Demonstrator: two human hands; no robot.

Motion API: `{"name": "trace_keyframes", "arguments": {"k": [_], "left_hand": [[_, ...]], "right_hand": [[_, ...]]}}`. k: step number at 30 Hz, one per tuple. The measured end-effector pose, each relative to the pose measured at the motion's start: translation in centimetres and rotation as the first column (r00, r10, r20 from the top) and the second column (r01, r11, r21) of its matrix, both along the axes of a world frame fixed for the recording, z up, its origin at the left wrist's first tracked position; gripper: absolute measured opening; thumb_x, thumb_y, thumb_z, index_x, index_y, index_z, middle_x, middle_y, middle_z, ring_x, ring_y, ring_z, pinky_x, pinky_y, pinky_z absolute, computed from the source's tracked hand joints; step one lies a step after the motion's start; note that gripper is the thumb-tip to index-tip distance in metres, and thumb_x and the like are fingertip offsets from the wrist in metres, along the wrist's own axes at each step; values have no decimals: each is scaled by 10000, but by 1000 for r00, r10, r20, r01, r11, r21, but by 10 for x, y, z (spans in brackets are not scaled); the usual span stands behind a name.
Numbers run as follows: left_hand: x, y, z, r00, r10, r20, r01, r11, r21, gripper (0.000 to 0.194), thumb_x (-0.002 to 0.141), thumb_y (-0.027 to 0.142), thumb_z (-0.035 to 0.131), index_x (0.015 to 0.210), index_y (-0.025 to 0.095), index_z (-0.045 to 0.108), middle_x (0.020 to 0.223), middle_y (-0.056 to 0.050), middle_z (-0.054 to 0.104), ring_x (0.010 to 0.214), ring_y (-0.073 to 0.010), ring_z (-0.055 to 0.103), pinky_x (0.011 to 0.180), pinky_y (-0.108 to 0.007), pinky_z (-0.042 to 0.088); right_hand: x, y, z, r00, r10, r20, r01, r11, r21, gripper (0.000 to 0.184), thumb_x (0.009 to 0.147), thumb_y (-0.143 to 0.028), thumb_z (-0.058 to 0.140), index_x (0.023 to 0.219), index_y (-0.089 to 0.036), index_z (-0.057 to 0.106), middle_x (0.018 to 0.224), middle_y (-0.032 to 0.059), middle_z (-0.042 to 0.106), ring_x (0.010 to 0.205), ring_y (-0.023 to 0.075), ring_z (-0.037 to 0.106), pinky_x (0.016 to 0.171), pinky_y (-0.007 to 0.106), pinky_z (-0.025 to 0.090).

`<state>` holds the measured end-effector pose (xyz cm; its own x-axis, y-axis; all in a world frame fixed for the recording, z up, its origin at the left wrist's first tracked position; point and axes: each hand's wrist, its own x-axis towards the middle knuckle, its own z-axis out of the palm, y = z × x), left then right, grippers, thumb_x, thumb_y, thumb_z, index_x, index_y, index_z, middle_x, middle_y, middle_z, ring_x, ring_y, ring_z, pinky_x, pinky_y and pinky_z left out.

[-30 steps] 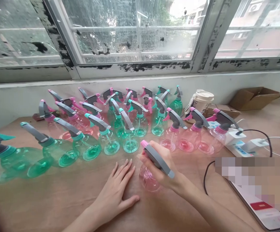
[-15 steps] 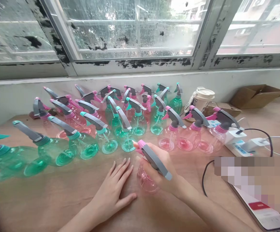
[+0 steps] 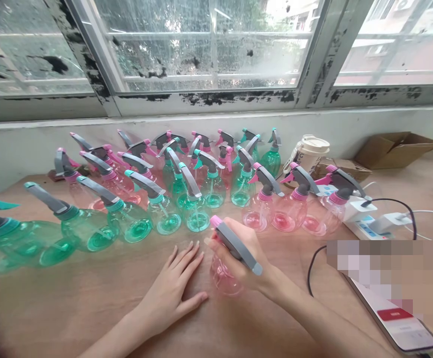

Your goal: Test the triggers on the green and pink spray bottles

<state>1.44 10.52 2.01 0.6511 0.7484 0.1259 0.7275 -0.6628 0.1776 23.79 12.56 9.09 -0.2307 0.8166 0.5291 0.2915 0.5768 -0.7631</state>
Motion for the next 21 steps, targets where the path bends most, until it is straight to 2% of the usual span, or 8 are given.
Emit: {"name": "trace_keyframes", "arguments": {"k": [2,5,9,12,15,18,21], "left_hand": [[0,0,0,1000,-1,-8,1,1000,0,707,919,571,488,1450,115,385,1540,-175,337,1433,-333,289,1141,-604,252],[0,1,0,1000,-1,-8,1,1000,-2,710,921,579,478,1447,112,388,1539,-177,337,1430,-334,294,1139,-605,256],[0,1,0,1000,-3,8,3,1000,-2,705,921,579,477,1443,111,396,1531,-181,349,1424,-332,310,1142,-601,252],[0,1,-1,1000,-3,26,3,1000,-1,708,915,581,487,1448,124,392,1529,-180,354,1421,-327,318,1149,-590,242],[0,2,-2,999,-4,42,3,1000,6,695,913,578,494,1448,145,396,1530,-169,359,1425,-323,311,1154,-581,236],[0,2,-3,999,-8,52,7,1000,17,684,918,573,488,1447,149,400,1523,-164,375,1427,-320,307,1155,-577,237],[0,3,-2,999,-12,42,11,1000,21,685,923,567,481,1444,130,401,1516,-171,385,1424,-322,313,1153,-580,240]], "right_hand": [[0,0,-1,999,27,-26,-28,999,-24,72,920,-271,559,930,-211,598,774,0,589,612,129,560,597,260,471],[-1,0,-4,997,43,-67,-45,999,-28,187,922,-267,559,1099,-230,606,892,23,635,671,140,601,682,279,507],[-2,-1,-7,996,41,-76,-44,999,-30,260,925,-250,553,1183,-247,590,928,31,647,679,146,600,696,287,516],[-2,-1,-7,997,27,-76,-29,999,-21,243,923,-252,556,1162,-235,594,949,43,641,712,156,605,695,292,513],[-2,0,-5,997,27,-75,-29,999,-33,195,920,-260,562,1108,-220,595,888,29,625,626,129,563,598,265,484],[-1,2,-3,999,19,-46,-20,1000,-4,83,921,-258,554,959,-210,608,803,13,612,595,119,545,555,253,456],[0,2,-2,999,-33,-6,33,999,41,104,920,-246,544,843,-204,600,733,7,604,622,136,568,566,262,448]]}}
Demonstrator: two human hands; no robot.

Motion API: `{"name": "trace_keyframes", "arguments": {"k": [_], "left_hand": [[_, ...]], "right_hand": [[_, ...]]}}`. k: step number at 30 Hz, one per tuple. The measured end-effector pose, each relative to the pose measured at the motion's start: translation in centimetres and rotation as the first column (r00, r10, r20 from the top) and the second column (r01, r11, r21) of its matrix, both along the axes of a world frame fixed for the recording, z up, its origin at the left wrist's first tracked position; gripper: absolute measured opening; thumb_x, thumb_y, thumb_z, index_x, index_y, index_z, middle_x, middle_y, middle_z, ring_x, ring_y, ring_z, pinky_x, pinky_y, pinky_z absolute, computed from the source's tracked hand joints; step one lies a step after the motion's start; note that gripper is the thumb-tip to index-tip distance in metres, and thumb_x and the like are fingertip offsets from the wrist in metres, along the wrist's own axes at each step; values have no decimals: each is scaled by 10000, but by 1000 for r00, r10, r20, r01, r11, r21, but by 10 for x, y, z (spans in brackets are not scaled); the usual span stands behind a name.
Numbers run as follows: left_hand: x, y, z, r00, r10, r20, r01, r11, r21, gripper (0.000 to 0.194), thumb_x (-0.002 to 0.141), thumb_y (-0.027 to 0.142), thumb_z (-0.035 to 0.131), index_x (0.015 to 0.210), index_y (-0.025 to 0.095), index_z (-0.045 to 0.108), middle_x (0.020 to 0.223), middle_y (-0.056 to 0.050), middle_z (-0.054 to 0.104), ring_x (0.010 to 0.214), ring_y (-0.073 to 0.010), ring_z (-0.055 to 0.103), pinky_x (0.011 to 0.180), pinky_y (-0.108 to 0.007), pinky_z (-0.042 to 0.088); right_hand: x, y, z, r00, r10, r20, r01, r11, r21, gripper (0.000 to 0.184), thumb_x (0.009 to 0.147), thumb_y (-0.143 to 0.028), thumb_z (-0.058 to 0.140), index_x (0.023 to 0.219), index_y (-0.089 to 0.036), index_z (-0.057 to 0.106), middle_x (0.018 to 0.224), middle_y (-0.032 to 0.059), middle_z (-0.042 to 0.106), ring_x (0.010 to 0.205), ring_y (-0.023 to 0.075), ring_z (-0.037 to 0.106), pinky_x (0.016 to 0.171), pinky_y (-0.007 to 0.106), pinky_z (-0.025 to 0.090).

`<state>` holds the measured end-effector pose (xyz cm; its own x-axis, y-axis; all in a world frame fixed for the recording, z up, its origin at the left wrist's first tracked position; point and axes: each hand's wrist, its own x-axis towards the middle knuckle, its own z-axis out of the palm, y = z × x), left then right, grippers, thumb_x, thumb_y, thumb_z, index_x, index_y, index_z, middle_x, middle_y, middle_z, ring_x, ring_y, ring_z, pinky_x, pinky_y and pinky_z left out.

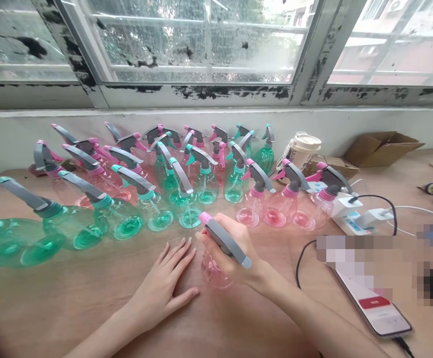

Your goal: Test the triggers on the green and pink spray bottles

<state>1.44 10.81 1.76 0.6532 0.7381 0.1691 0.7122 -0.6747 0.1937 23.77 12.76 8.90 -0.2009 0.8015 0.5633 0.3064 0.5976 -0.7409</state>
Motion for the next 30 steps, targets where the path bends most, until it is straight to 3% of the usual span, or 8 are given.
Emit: {"name": "trace_keyframes", "arguments": {"k": [6,10,16,22,26,30], "left_hand": [[1,0,1,1000,8,-5,-8,1000,7,681,920,576,481,1438,139,413,1518,-170,382,1420,-318,321,1163,-568,218],[1,0,1,1000,11,-5,-11,1000,3,684,922,573,477,1452,149,392,1523,-168,373,1422,-320,317,1159,-571,224],[1,1,2,1000,6,-3,-6,1000,5,686,924,571,474,1450,139,394,1520,-168,377,1416,-318,331,1158,-571,231],[2,0,3,1000,13,-2,-13,1000,-13,686,923,576,471,1445,137,403,1521,-167,377,1423,-323,313,1158,-577,225],[2,-1,3,1000,10,-21,-11,1000,-29,682,924,571,473,1425,110,427,1523,-175,370,1427,-328,302,1157,-587,220],[3,-1,3,1000,12,-21,-13,999,-32,675,921,556,488,1426,112,424,1523,-174,370,1429,-324,301,1155,-588,224]], "right_hand": [[1,-2,2,999,44,-18,-45,998,-46,69,906,-258,560,917,-202,599,780,6,606,633,130,571,563,253,455],[1,-2,0,999,47,-27,-49,995,-91,141,909,-316,572,994,-207,601,802,9,612,609,128,551,567,261,465],[2,-2,-5,1000,26,-12,-26,999,-40,157,933,-355,540,958,-234,636,743,15,624,625,170,577,710,337,525],[2,-4,-2,998,49,-27,-51,997,-56,232,927,-300,550,1141,-234,609,914,38,655,709,163,622,690,302,526],[2,-3,0,999,54,-1,-54,997,-47,120,921,-311,562,950,-212,624,798,15,621,586,125,551,606,276,500],[1,-3,3,1000,5,17,-5,1000,-30,203,925,-305,539,752,-201,559,661,-3,551,561,132,533,540,269,461]]}}
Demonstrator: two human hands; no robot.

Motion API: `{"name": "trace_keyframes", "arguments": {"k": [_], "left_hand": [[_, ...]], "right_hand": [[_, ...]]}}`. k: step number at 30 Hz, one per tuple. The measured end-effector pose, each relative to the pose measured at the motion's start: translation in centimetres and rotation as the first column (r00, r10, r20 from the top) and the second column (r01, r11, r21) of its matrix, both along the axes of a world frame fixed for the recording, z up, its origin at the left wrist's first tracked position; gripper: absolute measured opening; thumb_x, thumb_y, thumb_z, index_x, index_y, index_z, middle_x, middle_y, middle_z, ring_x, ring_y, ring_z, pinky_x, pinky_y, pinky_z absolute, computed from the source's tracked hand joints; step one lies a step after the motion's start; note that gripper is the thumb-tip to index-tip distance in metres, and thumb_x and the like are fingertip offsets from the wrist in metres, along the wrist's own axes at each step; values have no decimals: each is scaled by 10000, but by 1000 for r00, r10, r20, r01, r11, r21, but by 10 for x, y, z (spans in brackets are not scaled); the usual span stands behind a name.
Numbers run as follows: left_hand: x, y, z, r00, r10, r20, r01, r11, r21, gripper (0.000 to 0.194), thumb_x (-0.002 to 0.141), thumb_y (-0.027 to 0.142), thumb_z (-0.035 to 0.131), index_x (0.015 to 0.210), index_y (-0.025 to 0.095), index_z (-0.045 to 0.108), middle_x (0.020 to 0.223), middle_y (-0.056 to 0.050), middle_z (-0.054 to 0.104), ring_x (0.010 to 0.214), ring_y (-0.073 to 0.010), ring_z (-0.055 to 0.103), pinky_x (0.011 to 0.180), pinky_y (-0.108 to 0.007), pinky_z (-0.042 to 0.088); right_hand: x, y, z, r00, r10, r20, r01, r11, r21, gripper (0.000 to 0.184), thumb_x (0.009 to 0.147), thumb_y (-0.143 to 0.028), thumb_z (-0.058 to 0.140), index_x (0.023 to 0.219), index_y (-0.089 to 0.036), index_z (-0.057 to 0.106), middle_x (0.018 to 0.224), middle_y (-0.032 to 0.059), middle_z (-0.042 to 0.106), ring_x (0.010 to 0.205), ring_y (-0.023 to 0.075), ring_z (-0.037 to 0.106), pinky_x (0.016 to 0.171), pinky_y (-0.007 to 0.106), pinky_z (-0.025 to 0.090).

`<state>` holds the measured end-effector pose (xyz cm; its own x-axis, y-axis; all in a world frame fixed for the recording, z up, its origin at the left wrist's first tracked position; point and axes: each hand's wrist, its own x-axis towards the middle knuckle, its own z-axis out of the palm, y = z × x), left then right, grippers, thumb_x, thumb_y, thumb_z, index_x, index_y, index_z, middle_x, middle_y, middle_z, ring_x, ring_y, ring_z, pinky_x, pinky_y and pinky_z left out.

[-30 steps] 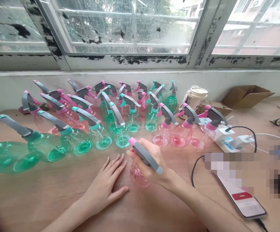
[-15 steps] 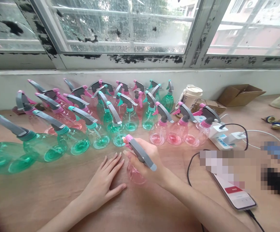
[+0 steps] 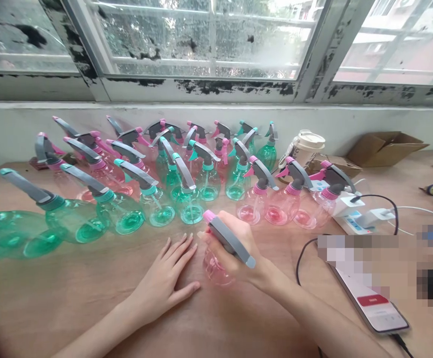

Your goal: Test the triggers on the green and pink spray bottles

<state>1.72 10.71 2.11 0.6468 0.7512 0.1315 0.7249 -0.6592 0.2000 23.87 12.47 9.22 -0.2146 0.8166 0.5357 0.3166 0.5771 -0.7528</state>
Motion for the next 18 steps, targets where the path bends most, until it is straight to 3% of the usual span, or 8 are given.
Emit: {"name": "trace_keyframes", "arguments": {"k": [3,6,9,13,18], "left_hand": [[0,0,0,1000,-1,10,1,1000,2,679,921,560,486,1430,115,419,1521,-176,372,1429,-323,299,1155,-588,224],[-1,0,-1,1000,-3,25,3,1000,8,676,920,557,490,1432,122,418,1521,-178,372,1427,-327,303,1156,-587,221],[-1,0,-2,999,-3,45,2,1000,20,669,921,551,494,1449,151,399,1524,-166,372,1424,-324,311,1159,-578,217],[-2,0,-3,999,-4,47,2,1000,29,671,920,558,492,1451,159,395,1526,-161,372,1421,-321,319,1160,-572,222],[-1,0,-1,1000,0,16,0,1000,16,678,923,568,479,1434,126,415,1525,-176,364,1425,-325,308,1157,-581,226]], "right_hand": [[0,-1,0,1000,7,-8,-7,1000,-10,181,930,-297,529,785,-195,570,695,3,571,564,127,527,530,267,449],[1,-1,-2,998,50,-27,-51,998,-46,122,924,-308,548,947,-199,599,804,14,607,552,108,507,514,252,438],[1,-2,-6,999,40,-27,-41,999,-32,225,917,-316,568,1119,-220,584,875,28,628,601,125,543,565,263,473],[1,-2,-9,1000,26,-7,-26,1000,7,246,928,-309,553,1156,-225,591,836,36,635,672,165,594,660,304,517],[1,-3,-6,995,74,-60,-76,997,-34,248,929,-276,549,1170,-242,599,932,48,655,738,168,633,713,311,535]]}}
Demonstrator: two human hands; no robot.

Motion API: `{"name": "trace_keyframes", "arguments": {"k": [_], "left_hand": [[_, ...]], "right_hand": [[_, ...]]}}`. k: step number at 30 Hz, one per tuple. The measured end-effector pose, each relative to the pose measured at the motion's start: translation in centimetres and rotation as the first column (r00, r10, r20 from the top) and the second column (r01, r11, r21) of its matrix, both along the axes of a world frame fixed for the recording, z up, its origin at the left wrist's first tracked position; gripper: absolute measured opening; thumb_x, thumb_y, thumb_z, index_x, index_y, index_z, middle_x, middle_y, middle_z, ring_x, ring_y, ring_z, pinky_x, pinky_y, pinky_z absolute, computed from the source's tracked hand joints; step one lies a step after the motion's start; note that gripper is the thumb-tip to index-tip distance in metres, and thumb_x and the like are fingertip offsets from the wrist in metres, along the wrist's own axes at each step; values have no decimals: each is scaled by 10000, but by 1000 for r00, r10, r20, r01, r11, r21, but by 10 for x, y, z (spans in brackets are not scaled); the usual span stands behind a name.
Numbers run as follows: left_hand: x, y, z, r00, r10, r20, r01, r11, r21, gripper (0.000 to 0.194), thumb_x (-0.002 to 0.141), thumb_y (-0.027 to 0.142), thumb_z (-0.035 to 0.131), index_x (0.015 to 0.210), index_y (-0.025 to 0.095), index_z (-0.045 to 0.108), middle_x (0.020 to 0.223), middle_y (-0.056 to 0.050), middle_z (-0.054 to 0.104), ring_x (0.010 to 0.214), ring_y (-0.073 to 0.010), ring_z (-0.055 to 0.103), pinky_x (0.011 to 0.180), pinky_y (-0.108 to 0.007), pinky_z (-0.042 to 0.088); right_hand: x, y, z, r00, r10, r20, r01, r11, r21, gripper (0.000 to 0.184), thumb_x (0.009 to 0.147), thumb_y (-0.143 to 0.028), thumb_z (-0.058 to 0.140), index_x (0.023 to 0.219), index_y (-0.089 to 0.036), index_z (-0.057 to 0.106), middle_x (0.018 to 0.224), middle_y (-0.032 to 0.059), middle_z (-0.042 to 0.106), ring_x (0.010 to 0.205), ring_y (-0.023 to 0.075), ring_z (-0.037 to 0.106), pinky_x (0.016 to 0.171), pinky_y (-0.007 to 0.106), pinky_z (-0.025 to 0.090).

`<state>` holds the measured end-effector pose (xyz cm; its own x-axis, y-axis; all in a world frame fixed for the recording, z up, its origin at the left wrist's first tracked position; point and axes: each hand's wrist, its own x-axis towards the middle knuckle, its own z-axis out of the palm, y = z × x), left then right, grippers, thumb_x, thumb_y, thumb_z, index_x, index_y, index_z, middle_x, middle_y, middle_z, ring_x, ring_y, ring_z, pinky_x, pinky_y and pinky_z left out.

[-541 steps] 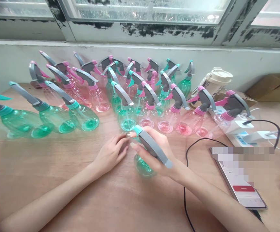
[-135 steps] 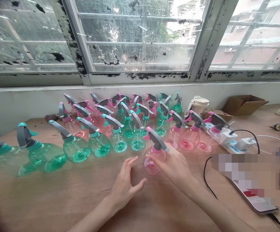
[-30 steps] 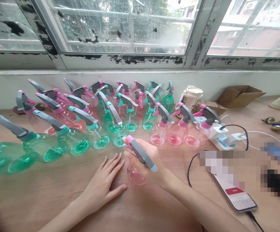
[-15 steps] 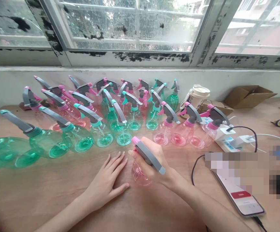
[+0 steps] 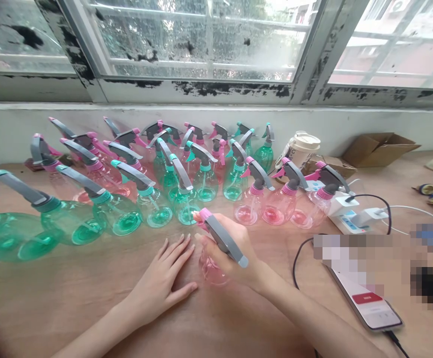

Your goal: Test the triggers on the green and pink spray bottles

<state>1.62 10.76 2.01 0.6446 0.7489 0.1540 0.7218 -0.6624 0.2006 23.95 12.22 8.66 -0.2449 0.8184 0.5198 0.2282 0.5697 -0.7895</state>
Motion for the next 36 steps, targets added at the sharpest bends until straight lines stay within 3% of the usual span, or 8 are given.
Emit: {"name": "trace_keyframes", "arguments": {"k": [6,11,15,19,24,27,30,36], "left_hand": [[0,0,0,1000,-2,19,2,1000,7,659,931,561,470,1440,146,412,1519,-166,381,1427,-322,305,1157,-580,228],[-1,0,-1,1000,1,13,-2,1000,15,676,921,570,482,1447,153,406,1516,-161,388,1419,-322,324,1161,-568,227],[0,0,-1,1000,7,8,-7,1000,16,676,920,575,482,1441,151,412,1520,-154,383,1421,-316,321,1162,-564,229],[0,0,0,1000,6,-11,-6,1000,-2,682,927,577,464,1432,120,419,1530,-173,357,1426,-325,307,1151,-586,239],[1,-1,0,1000,4,-1,-4,1000,-11,676,926,574,470,1438,137,411,1530,-163,363,1427,-322,305,1153,-590,232],[1,-1,0,1000,4,-2,-4,1000,-11,683,921,577,478,1437,135,408,1529,-164,364,1427,-321,305,1154,-584,232],[1,-1,-1,1000,6,-7,-7,1000,-22,698,918,579,482,1438,119,403,1532,-174,353,1431,-326,296,1151,-591,233],[2,-2,1,1000,8,-11,-8,998,-61,712,915,588,476,1435,107,409,1538,-179,335,1437,-331,278,1156,-596,218]], "right_hand": [[2,3,5,997,58,41,-55,996,-68,138,904,-307,593,1008,-219,616,821,18,634,615,129,570,583,261,502],[1,1,3,994,-101,29,100,994,32,144,916,-311,565,817,-207,573,719,1,576,649,143,580,582,258,477],[2,-1,1,995,-82,53,80,996,24,143,913,-334,567,879,-201,604,768,12,610,601,125,557,552,249,467],[4,0,-3,998,-35,55,34,999,13,291,895,-405,597,1119,-220,620,925,53,675,545,118,546,488,253,466],[4,-1,-11,993,-70,95,62,995,78,599,787,-426,736,1322,-263,523,1101,90,688,848,221,668,676,326,570],[6,-9,-18,980,-103,171,87,992,96,698,803,-390,725,1414,-261,412,1275,117,611,1084,259,637,784,352,582],[10,-26,-24,942,-190,278,162,979,121,791,797,-431,722,1453,-240,324,1329,142,565,1164,291,598,844,398,571],[11,-47,-32,777,-422,467,429,898,98,535,834,-540,640,1231,-205,512,1038,113,667,982,297,653,805,412,553]]}}
